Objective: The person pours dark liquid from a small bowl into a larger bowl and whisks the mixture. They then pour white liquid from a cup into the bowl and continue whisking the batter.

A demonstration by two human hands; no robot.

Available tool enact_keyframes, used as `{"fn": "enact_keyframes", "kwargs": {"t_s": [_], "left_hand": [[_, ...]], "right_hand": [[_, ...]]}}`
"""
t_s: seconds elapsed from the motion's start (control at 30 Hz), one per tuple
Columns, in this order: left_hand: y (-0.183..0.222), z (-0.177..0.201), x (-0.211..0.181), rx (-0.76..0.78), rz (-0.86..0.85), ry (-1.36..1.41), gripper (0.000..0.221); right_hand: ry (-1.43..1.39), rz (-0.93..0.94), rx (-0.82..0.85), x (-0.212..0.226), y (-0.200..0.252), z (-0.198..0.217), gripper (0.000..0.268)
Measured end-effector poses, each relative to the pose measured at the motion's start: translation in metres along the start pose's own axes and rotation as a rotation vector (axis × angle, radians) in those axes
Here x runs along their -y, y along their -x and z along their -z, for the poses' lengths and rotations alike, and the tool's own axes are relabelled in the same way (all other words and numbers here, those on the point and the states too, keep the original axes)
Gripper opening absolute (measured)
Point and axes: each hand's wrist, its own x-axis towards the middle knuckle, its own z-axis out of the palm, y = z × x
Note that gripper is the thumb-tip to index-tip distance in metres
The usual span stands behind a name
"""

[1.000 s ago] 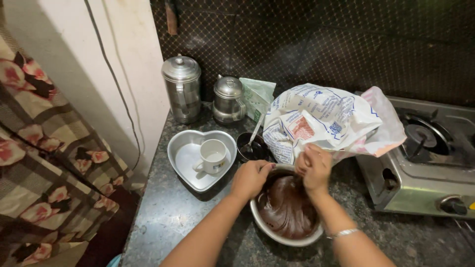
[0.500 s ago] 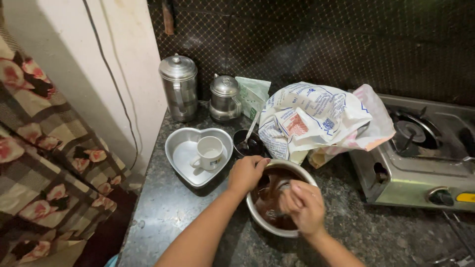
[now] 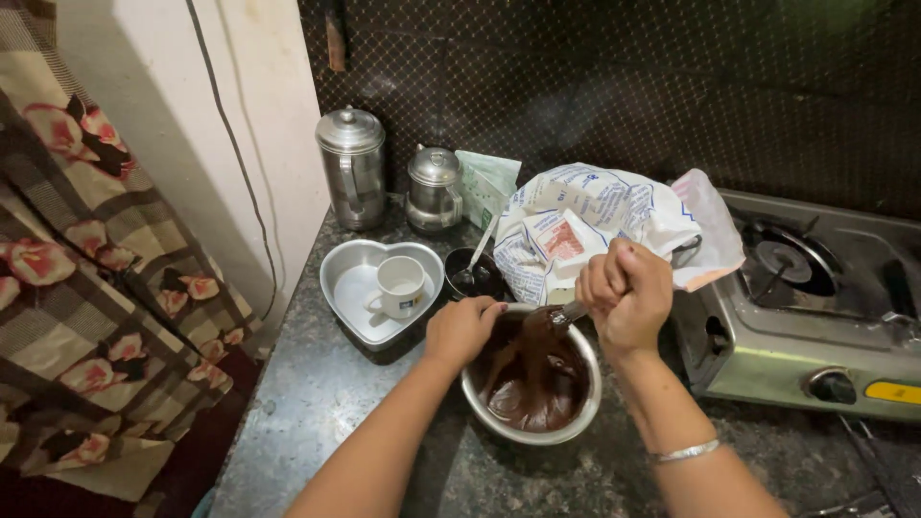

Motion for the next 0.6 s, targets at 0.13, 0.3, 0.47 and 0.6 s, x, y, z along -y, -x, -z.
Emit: {"fn": "enact_keyframes", "kwargs": {"t_s": [0.13, 0.3, 0.47, 0.6], "left_hand": [[0.003, -0.009, -0.008, -0.078, 0.122, -0.084, 0.039], [0.013, -0.024, -0.013, -0.196, 0.272, 0.003, 0.043], [0.030, -0.022, -0.015, -0.231, 0.329, -0.024, 0.047], [0.033, -0.024, -0.016, -0.237, 0.302, -0.063, 0.049]], "right_hand": [[-0.149, 0.009, 0.060, -0.009, 0.018, 0.001, 0.036], [0.133, -0.294, 0.045, -0.061, 0.039, 0.018, 0.033], [0.100, -0.290, 0.039, -0.049, 0.031, 0.023, 0.041], [-0.002, -0.141, 0.054, -0.014, 0.015, 0.024, 0.049]]}}
